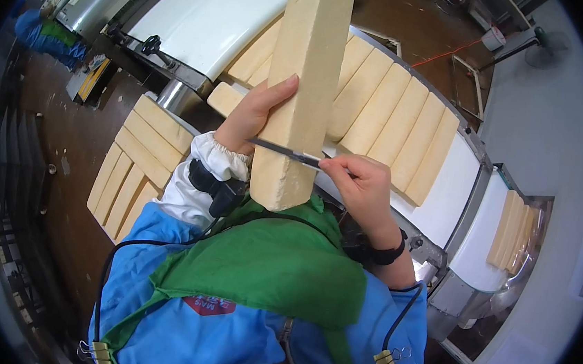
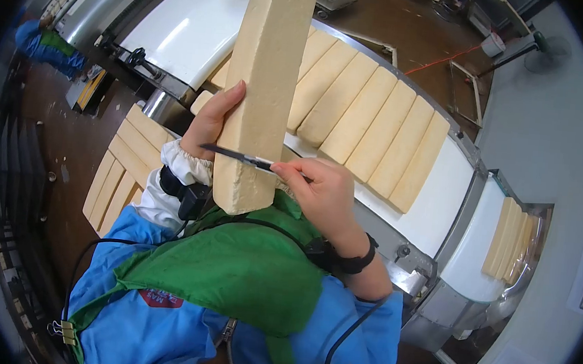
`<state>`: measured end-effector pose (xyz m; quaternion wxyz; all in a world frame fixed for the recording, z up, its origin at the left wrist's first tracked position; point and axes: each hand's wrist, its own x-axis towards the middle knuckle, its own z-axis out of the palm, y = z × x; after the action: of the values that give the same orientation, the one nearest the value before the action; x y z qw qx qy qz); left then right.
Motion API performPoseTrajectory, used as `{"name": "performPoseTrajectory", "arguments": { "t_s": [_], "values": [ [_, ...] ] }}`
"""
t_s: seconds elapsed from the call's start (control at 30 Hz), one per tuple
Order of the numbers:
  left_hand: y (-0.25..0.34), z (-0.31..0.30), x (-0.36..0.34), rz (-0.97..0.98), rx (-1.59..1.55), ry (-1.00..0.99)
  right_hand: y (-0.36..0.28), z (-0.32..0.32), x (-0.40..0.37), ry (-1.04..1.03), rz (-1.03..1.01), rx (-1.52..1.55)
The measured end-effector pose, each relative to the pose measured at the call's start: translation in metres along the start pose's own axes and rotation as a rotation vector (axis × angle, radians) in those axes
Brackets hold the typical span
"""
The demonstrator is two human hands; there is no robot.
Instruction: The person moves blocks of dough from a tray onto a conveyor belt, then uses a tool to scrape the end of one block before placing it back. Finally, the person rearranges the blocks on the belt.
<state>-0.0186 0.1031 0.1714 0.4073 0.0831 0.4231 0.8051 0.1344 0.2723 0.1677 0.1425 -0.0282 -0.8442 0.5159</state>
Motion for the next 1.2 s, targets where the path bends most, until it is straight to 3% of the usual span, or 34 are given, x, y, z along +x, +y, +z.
{"name": "performPoseTrajectory", "arguments": {
  "t_s": [0.07,0.27,0.47,0.67,0.97,1.2],
  "values": [
    [0.005,-0.002,-0.004,0.023,-0.001,0.011,0.000,-0.004,-0.002,-0.079,0.012,-0.028],
    [0.011,0.000,-0.002,0.125,0.040,0.034,-0.006,0.001,0.014,0.127,-0.181,-0.033],
    [0.010,-0.004,-0.007,0.104,-0.020,0.009,-0.004,-0.006,0.010,-0.021,-0.118,-0.024],
    [0.012,-0.003,-0.005,0.145,0.067,0.023,-0.003,-0.001,0.017,0.106,-0.190,-0.058],
    [0.015,-0.007,-0.010,0.151,0.059,0.037,0.014,-0.008,-0.004,-0.040,-0.153,-0.057],
    [0.013,0.003,-0.005,0.177,0.106,0.052,-0.007,0.001,0.015,0.008,-0.189,-0.024]
  ]
}}
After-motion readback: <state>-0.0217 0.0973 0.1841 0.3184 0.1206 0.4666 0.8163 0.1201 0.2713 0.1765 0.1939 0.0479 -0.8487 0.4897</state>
